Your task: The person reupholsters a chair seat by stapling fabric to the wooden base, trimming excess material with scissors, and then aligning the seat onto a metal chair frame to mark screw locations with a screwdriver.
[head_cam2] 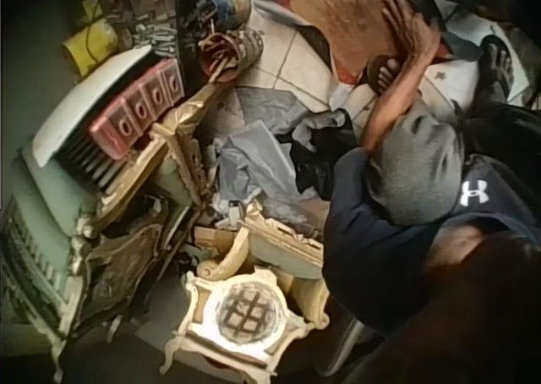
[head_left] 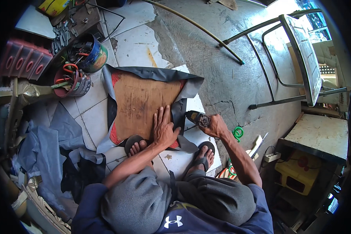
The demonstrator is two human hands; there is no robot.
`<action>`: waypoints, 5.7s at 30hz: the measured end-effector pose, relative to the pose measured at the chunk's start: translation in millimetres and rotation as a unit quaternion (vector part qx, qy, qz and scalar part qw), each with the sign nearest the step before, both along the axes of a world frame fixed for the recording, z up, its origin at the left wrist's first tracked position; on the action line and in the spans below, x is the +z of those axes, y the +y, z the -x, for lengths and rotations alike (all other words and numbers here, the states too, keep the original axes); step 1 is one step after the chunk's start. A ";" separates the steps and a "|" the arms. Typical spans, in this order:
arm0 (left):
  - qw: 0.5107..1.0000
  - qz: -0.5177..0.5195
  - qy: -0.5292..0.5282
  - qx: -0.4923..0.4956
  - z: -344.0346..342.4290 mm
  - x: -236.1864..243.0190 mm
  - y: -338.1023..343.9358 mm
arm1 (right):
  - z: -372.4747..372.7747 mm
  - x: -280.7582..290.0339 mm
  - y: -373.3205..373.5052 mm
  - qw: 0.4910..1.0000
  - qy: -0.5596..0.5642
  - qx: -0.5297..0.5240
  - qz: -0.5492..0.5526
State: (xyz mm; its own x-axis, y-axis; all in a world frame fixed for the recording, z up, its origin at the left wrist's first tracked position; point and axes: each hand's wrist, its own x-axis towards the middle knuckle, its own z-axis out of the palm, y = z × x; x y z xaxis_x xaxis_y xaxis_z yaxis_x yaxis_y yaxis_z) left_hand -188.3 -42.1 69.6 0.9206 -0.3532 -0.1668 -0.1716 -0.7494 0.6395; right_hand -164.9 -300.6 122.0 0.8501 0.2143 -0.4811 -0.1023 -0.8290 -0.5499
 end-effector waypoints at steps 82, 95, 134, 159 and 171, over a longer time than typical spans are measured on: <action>0.983 0.038 0.022 -0.180 18.5 -28.7 16.9 | 97.9 -14.7 75.2 0.966 0.210 -0.150 -0.006; 0.990 0.061 -0.081 -0.102 23.2 -33.0 -0.9 | 73.9 9.7 64.0 0.987 0.090 -0.131 -0.036; 0.987 0.087 -0.093 -0.102 17.7 -33.9 -4.0 | 90.5 15.1 21.3 0.982 0.078 0.126 0.117; 0.975 0.163 -0.023 -0.149 -9.6 -35.4 15.9 | 80.7 10.0 3.8 0.985 0.027 0.152 0.071; 0.980 0.162 -0.044 -0.109 -1.3 -39.1 2.6 | 80.9 17.4 -13.3 0.986 0.016 0.153 0.064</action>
